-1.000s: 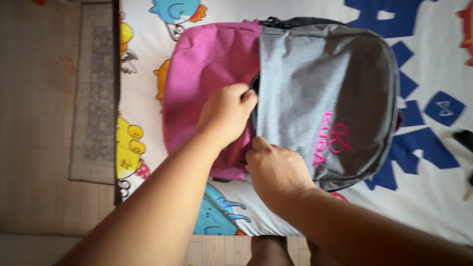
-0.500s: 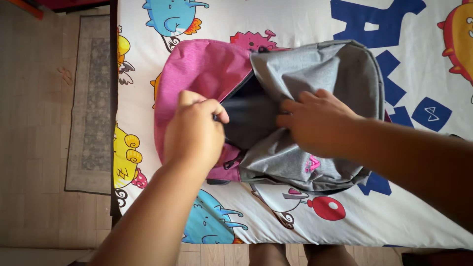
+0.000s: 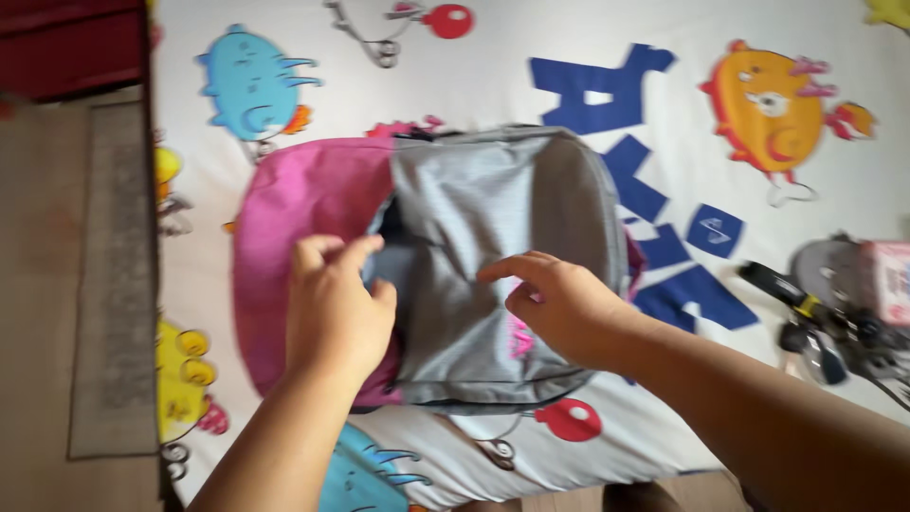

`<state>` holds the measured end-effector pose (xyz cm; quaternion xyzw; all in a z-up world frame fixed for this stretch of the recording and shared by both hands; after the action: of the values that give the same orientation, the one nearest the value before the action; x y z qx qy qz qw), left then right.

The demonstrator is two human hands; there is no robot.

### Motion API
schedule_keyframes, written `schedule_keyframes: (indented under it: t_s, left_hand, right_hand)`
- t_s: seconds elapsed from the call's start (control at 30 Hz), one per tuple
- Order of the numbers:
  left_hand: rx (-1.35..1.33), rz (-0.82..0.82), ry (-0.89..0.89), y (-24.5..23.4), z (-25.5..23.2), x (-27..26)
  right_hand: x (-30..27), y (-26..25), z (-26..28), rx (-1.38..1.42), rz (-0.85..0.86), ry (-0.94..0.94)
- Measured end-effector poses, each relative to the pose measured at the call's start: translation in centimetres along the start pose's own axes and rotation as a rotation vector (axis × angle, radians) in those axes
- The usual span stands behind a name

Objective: The person opens a pink and gray backpack on a bed and places items into it, including a wallet, a small box, and a laptop, then zips the compartments. They then reopen the backpack and take the items out, laying them on the bed alongside chargers, cables, a notebook, and other belongings.

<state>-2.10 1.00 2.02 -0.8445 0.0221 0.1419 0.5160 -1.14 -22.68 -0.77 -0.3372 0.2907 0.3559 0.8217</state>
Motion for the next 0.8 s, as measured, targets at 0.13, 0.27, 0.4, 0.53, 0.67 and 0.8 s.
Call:
schedule_keyframes:
  t_s: [0.13, 0.27, 0.4, 0.53, 0.67, 0.8]
  left_hand:
    - [-0.012, -0.187, 0.199, 1.5, -6.3, 1.2]
    - [-0.174, -0.198, 0.288, 5.8, -15.1, 1.7]
    - [-0.294, 0.011, 0.253, 12.8, -24.8, 0.7]
    - [-0.334, 0.147, 0.274, 21.2, -34.7, -1.3]
    - [-0.396, 0.391, 0.134, 28.5, -42.8, -4.0]
    - [-0.390, 0.605, 0.079, 33.1, -48.3, -5.6]
  right_hand:
    - [-2.3, -2.8, -6.1, 0.445, -0.024, -0.059]
    - [-6.3, -7.5, -14.7, 0.698, -0.183, 0.069]
    - [-11.0, -12.1, -24.8, 1.036, -0.322, 0.148]
    - [-16.0, -16.7, -35.1, 1.151, -0.402, 0.193]
    - [-20.8, -19.3, -44.5, 1.211, -0.479, 0.272]
    - [-23.2, -20.0, -53.9, 1.513, -0.754, 0.200]
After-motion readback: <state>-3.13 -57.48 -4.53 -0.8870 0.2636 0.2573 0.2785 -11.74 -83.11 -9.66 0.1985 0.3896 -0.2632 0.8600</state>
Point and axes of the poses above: each hand's wrist, its own x-axis towards the middle knuckle, its own y-axis out of the palm, z = x × y, the point moved 4 cm from there along x, towards the middle knuckle, and after that the axes turned 13 degrees about z, right-handed, at the moved point
